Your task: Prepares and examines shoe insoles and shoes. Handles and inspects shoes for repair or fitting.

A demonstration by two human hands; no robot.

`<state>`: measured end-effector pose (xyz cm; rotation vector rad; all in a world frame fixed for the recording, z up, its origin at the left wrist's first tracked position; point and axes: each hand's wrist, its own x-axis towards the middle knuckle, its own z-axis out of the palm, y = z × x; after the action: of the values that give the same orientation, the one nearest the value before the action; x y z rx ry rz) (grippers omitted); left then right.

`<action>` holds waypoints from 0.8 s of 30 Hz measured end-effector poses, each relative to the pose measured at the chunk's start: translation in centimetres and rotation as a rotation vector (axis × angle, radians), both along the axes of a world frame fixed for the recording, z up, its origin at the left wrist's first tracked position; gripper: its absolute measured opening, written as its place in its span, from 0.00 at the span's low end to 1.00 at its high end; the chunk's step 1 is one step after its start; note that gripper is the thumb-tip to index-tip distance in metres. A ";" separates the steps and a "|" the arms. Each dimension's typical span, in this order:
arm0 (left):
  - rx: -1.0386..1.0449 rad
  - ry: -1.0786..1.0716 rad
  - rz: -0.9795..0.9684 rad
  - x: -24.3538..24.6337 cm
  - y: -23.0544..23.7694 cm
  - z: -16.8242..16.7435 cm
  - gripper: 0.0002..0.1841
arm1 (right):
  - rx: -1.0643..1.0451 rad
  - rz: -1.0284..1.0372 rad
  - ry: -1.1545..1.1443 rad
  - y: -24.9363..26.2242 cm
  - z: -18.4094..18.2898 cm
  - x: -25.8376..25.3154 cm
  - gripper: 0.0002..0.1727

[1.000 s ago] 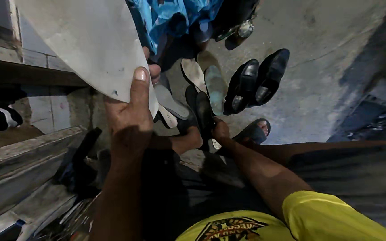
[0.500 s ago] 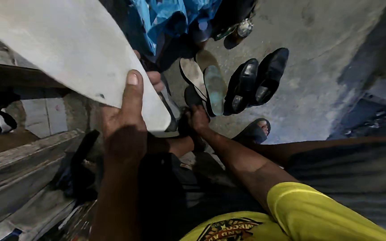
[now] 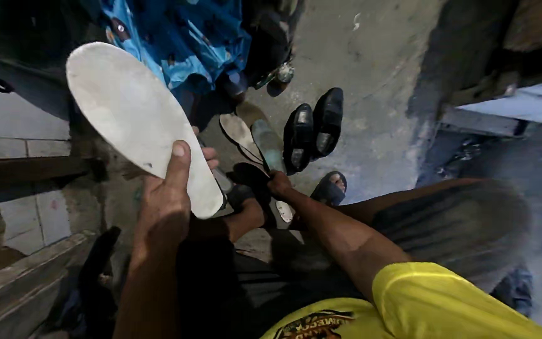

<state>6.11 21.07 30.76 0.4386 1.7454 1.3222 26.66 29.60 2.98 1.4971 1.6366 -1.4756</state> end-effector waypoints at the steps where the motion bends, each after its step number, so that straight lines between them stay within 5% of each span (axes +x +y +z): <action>1: -0.019 -0.022 -0.018 0.2 0.2 0.0 0.23 | 0.001 -0.059 0.035 0.5 0.6 1.3 0.18; 6: -0.021 -0.041 -0.119 2.6 2.6 0.2 0.23 | 0.059 -0.440 0.066 2.3 4.6 7.8 0.23; 12: 0.077 -0.016 -0.217 5.2 5.5 0.3 0.22 | 0.071 -0.421 -0.151 1.8 5.7 12.9 0.19; 16: 0.072 0.014 -0.222 5.2 5.4 -0.1 0.21 | 0.097 -0.297 -0.190 4.0 5.6 12.4 0.22; 24: -0.037 0.008 -0.191 4.3 4.0 0.9 0.24 | 0.065 -0.418 -0.080 7.8 2.1 9.2 0.18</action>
<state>10.40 25.06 31.62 0.5755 1.6869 1.1531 35.88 37.40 5.09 1.9987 1.3922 -1.5555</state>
